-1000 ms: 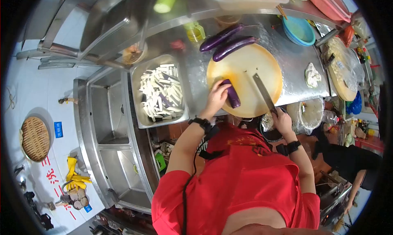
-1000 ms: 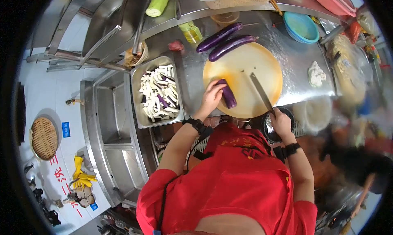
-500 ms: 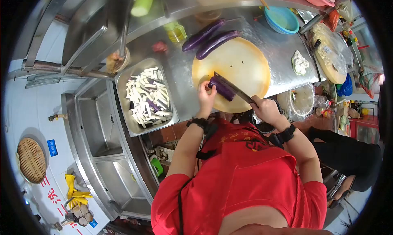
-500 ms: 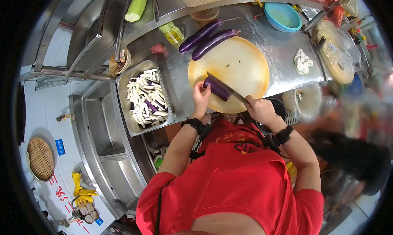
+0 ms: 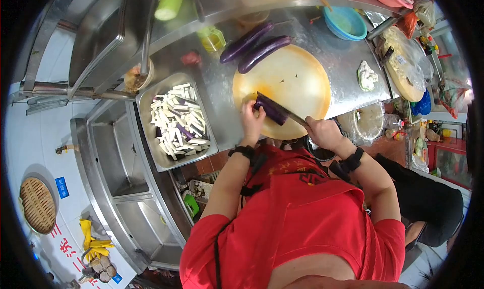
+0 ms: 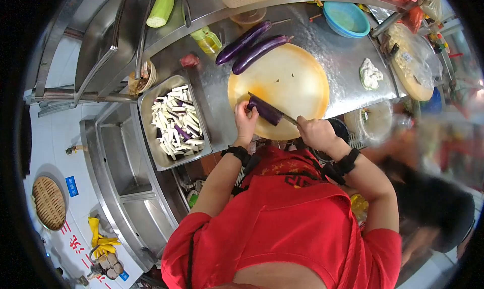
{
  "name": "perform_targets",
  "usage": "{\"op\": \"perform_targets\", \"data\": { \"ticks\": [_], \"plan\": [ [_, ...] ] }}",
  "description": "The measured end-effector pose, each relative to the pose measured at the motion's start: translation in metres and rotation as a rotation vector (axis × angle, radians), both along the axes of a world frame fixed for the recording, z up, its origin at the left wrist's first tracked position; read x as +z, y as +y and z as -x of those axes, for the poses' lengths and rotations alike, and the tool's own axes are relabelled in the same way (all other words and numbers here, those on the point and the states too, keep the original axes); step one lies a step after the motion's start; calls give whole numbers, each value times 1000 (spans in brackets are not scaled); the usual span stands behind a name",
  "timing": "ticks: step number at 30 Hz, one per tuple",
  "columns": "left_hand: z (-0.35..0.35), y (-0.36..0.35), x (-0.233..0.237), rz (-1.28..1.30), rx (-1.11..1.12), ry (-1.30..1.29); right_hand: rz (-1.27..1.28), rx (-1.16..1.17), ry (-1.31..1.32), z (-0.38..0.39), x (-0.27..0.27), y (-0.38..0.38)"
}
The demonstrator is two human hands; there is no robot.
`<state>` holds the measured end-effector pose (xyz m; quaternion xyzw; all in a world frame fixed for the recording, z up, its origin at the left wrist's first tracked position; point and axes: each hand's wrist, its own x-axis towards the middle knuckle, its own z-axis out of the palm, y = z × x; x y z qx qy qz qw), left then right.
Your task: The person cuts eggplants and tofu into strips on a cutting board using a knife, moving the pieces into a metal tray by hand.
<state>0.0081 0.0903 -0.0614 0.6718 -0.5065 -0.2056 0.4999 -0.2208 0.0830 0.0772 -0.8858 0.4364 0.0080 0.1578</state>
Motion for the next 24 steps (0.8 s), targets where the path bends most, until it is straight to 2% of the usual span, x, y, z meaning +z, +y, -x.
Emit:
{"op": "perform_targets", "data": {
  "ticks": [4, 11, 15, 17, 21, 24],
  "plan": [
    [-2, -1, -7, -54, -12, -1, -68, 8, 52, -5, 3, -9],
    [1, -5, -11, 27, 13, -140, -129, -39, 94, -40, -20, -23],
    [3, -2, -14, -15, 27, -107, -136, 6, 85, -13, -16, -10],
    [4, -2, -12, 4, 33, -128, -202, -62, 223, -12, -12, -4],
    [6, -2, -10, 39, 39, -128, -43, -70, 60, -29, -90, -3],
    [2, -1, -8, -103, -20, -20, -62, -72, 128, -28, -82, 2]
  ]
}}
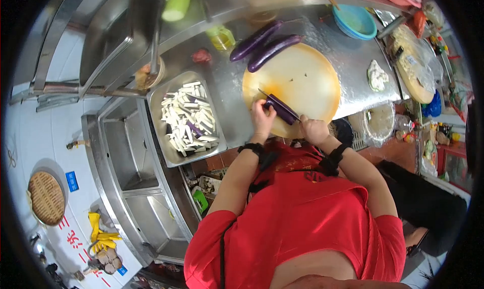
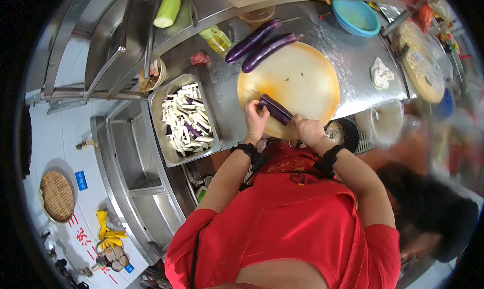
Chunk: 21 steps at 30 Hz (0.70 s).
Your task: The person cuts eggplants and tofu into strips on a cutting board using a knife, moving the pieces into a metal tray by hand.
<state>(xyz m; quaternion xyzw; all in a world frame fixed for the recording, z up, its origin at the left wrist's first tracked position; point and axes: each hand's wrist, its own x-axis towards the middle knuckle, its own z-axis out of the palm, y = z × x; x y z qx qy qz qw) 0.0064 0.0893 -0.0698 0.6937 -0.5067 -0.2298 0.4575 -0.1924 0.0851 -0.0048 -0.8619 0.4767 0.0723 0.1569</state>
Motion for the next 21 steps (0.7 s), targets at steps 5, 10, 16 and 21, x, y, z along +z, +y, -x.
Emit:
{"op": "perform_targets", "data": {
  "ticks": [5, 10, 16, 21],
  "plan": [
    [1, -1, 16, 160, -19, -59, 41, -14, -43, 57, 7, 13],
    [-13, -7, 55, 343, -565, -660, 66, -187, -79, 76, 15, 5],
    [3, -18, 56, -217, -214, -193, 66, -334, -151, 69, 27, -2],
    [22, -14, 56, -492, -146, 501, -27, -201, -208, 56, 25, 13]
  ]
}}
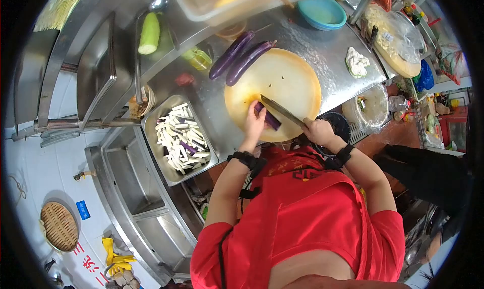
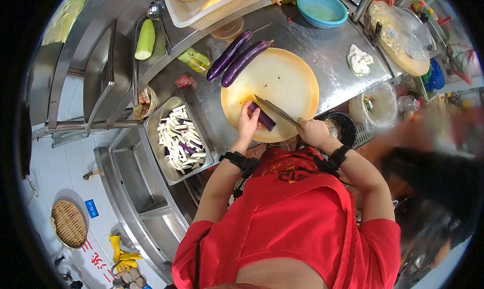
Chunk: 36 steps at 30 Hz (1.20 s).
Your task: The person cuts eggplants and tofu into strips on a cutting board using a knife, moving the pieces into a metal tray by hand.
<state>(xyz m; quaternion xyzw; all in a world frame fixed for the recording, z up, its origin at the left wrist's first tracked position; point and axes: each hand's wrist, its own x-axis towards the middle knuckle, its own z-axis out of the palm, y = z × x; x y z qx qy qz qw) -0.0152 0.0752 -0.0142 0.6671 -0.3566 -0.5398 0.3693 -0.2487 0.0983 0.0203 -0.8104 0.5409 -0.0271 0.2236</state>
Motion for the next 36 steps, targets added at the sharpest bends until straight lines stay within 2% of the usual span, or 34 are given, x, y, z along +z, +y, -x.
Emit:
{"op": "perform_targets", "data": {
  "ticks": [3, 4, 5, 7, 8, 10, 13, 19, 22, 26, 27, 28, 36],
  "plan": [
    [-5, -1, -37, 108, 12, 71, -1, 3, -19, -5, -2, 1],
    [-9, -4, -48, 227, -44, -116, -3, 2, -20, -5, -2, 2],
    [-12, -2, -59, 226, -45, -116, 0, 1, -34, -4, 0, 1],
    [-13, 2, -55, 577, -56, -540, 2, -2, -47, -2, 6, 1],
    [-13, 4, -56, 576, -57, -539, -3, 12, -36, -1, 10, 1],
    [-13, 6, -61, 527, 102, -212, -9, 25, -23, 1, 20, 3],
    [-13, 8, -65, 505, 136, -133, -4, 47, -33, 4, 32, 9],
    [-10, 11, -49, 513, 98, -230, -43, 90, 9, 1, 38, 10],
    [-9, 10, -46, 506, 103, -192, -20, 116, 35, -1, 36, 9],
    [-6, 10, -44, 495, 107, -134, 19, 98, 1, -21, 12, 5],
    [-8, 8, -48, 527, 95, -210, 72, 99, -17, -29, 4, 1],
    [-8, 6, -50, 560, 83, -286, -17, 82, -5, -36, -2, -3],
    [-8, 6, -55, 539, 113, -257, -112, 75, 17, -22, 16, 4]
  ]
}}
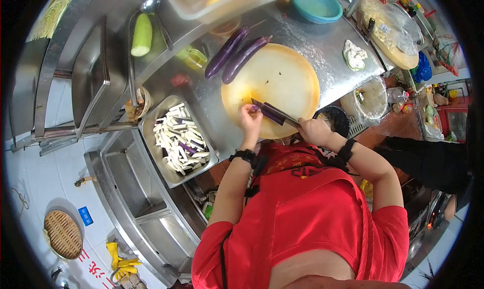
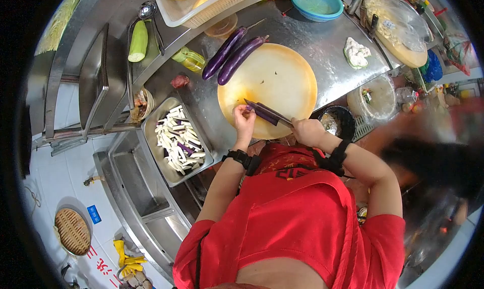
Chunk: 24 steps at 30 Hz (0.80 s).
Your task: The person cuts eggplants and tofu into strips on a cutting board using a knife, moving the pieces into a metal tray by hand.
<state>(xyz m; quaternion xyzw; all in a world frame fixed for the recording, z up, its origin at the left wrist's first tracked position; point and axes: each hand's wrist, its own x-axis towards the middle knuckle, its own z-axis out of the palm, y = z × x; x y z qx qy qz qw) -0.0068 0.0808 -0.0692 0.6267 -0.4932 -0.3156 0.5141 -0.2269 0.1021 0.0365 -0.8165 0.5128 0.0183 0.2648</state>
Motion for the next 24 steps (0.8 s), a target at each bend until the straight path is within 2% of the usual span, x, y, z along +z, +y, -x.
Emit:
{"op": "perform_targets", "data": {
  "ticks": [1, 2, 4, 8, 10, 11, 14, 17, 21, 24],
  "plan": [
    [1, 2, 2, 6, 6, 4, -35, -5, 35, 0, 2, 1],
    [1, 4, 2, 3, 8, 5, -38, -3, 36, -4, -18, 1],
    [-1, 1, 2, 24, -2, -35, 155, 33, -49, -20, -74, -6],
    [-11, 9, 8, -18, -11, 48, 83, 42, 22, -32, -45, -11],
    [-19, 16, 5, 38, -105, -389, 82, 6, 5, -6, -45, -2],
    [-23, 21, 6, 40, -107, -385, 78, -21, -11, 7, -44, 2],
    [-26, 35, 12, 33, -226, -627, 95, -29, 51, 32, -26, 5],
    [-15, 32, 15, 58, -210, -705, 110, -63, 62, 33, -17, 0],
    [-4, 26, 16, 18, -180, -682, 133, -42, -16, 24, -1, 0],
    [-2, 27, 11, 55, -138, -639, 160, 20, 30, 11, -32, -3]
  ]
}}
